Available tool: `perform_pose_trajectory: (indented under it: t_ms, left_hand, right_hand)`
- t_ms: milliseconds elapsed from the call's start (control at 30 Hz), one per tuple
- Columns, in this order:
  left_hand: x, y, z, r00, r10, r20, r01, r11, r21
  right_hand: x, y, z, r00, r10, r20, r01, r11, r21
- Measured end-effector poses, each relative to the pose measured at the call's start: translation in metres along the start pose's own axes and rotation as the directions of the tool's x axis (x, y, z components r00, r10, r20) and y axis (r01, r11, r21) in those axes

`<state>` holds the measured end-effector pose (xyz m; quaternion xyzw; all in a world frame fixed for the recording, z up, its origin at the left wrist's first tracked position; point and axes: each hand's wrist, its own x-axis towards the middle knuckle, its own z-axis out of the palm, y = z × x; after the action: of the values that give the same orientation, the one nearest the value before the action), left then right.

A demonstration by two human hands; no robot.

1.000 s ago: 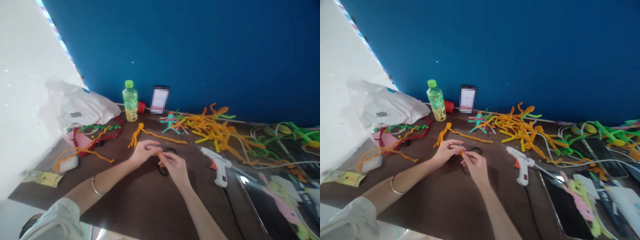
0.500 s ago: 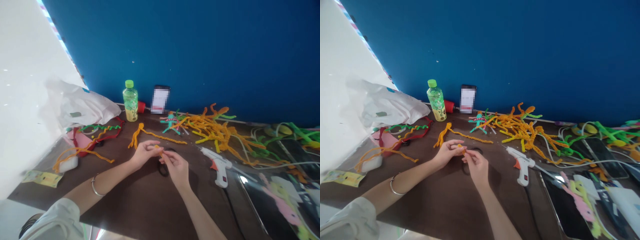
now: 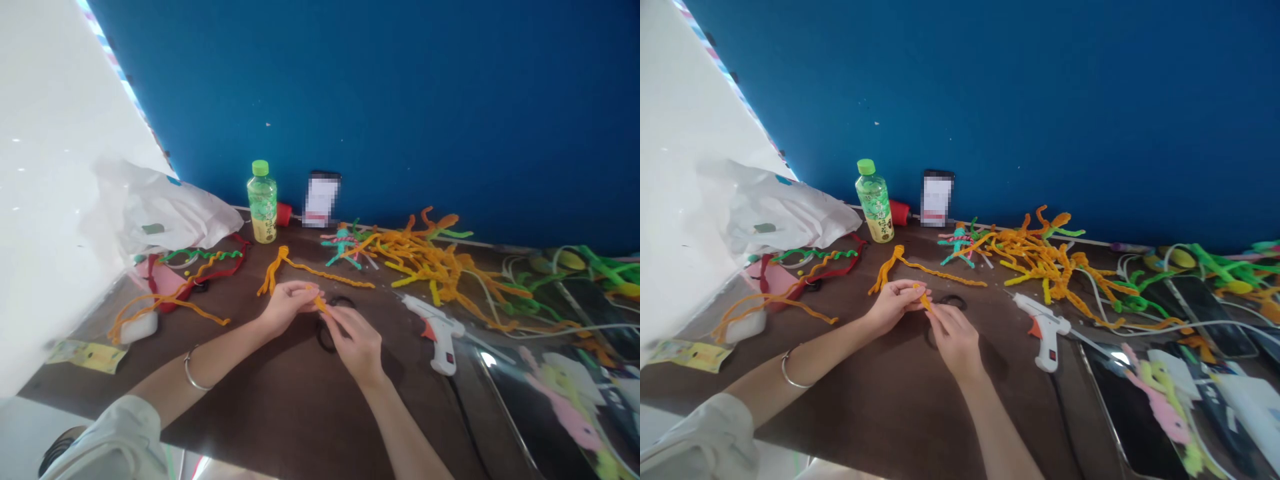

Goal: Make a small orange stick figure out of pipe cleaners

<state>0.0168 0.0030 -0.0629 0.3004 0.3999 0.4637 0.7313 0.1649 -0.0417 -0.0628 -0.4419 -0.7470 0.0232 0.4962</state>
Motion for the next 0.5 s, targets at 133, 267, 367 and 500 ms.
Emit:
perform_pose_trajectory:
  t_ms: [133,267,367,500]
  left_hand:
    - [-0.002,0.001,0.002,0.999,-0.035,0.035,0.034,0.999,0.023]
    - [-0.004,0.003,0.003,0.999,-0.023,0.034,0.02,0.995,0.102]
    - [-0.005,0.003,0.004,0.999,-0.009,0.044,0.003,0.99,0.144]
    - [-0.005,0.002,0.005,0.999,-0.008,0.048,-0.001,0.984,0.178]
  right_hand:
    - [0.001,-0.001,0.0,0.999,0.041,-0.001,-0.041,0.999,0.021]
    - [0.001,-0.003,-0.002,0.994,0.093,0.055,-0.094,0.996,0.012]
    - [0.0,0.0,-0.003,0.991,0.091,0.099,-0.091,0.996,-0.005]
    - [-0.003,0.009,-0.003,0.98,0.034,0.194,-0.017,0.996,-0.089]
